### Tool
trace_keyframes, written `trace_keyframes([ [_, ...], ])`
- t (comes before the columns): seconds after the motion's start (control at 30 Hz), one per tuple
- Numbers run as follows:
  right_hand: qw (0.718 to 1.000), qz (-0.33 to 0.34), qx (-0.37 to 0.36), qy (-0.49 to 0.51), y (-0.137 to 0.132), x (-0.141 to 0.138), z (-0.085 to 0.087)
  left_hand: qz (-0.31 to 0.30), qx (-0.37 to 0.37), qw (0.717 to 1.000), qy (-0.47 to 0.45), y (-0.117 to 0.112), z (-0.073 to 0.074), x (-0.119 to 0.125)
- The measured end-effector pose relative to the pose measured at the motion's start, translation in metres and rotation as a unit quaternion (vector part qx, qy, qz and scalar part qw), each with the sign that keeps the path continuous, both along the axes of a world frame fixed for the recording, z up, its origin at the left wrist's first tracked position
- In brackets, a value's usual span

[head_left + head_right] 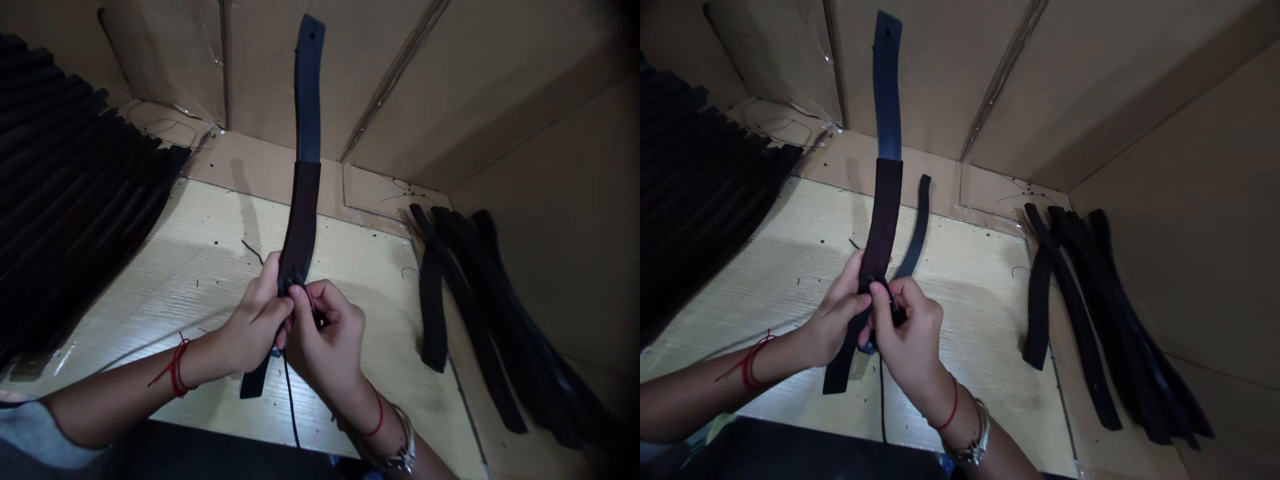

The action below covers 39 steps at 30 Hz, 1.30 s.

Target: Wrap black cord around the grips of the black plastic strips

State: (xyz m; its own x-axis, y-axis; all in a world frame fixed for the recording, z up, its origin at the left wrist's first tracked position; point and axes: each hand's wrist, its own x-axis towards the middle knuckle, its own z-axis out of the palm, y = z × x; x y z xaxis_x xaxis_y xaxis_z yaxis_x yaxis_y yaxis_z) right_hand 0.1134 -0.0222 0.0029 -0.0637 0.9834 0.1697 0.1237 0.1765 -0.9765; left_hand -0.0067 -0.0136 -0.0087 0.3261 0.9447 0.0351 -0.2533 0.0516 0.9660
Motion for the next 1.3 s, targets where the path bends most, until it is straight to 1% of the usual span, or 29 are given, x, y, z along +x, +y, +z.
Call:
trace_keyframes([
  [0.07, 1.000, -0.001, -0.006, 0.002, 0.0007, 0.0009, 0.0009, 0.000, -0.003, 1.000, 0.012, -0.0012, -0.0002, 0.0006],
  [0.17, 1.000, 0.005, -0.023, 0.017, 0.0019, 0.0016, 0.0018, -0.001, -0.007, 1.000, -0.003, -0.0013, -0.0028, 0.0006],
  [0.33, 1.000, 0.011, -0.013, 0.000, 0.0022, 0.0016, 0.0015, -0.001, -0.025, 0.996, -0.084, 0.0019, -0.0037, -0.0002],
  [0.4, 1.000, 0.012, -0.002, -0.010, 0.0019, 0.0016, 0.0006, 0.007, -0.048, 0.991, -0.127, 0.0037, -0.0018, -0.0002],
  [0.47, 1.000, 0.012, 0.001, -0.008, 0.0018, 0.0017, -0.0001, 0.015, -0.079, 0.986, -0.146, 0.0052, 0.0005, -0.0002],
  [0.57, 1.000, 0.018, -0.006, 0.020, 0.0020, 0.0017, -0.0002, 0.034, -0.121, 0.983, -0.133, 0.0064, 0.0031, 0.0001],
  [0.67, 0.999, 0.022, -0.010, 0.026, 0.0019, 0.0018, 0.0006, 0.057, -0.138, 0.982, -0.118, 0.0065, 0.0041, 0.0010],
  [0.83, 1.000, 0.020, -0.001, 0.006, 0.0000, 0.0017, 0.0035, 0.055, -0.133, 0.983, -0.114, 0.0059, 0.0040, 0.0018],
  [1.03, 1.000, 0.012, 0.011, -0.023, -0.0027, 0.0000, 0.0069, 0.080, -0.123, 0.986, -0.077, 0.0065, 0.0044, 0.0010],
  [1.3, 1.000, 0.006, -0.010, -0.016, -0.0024, -0.0015, 0.0068, 0.056, -0.110, 0.988, -0.091, 0.0057, 0.0029, 0.0001],
])
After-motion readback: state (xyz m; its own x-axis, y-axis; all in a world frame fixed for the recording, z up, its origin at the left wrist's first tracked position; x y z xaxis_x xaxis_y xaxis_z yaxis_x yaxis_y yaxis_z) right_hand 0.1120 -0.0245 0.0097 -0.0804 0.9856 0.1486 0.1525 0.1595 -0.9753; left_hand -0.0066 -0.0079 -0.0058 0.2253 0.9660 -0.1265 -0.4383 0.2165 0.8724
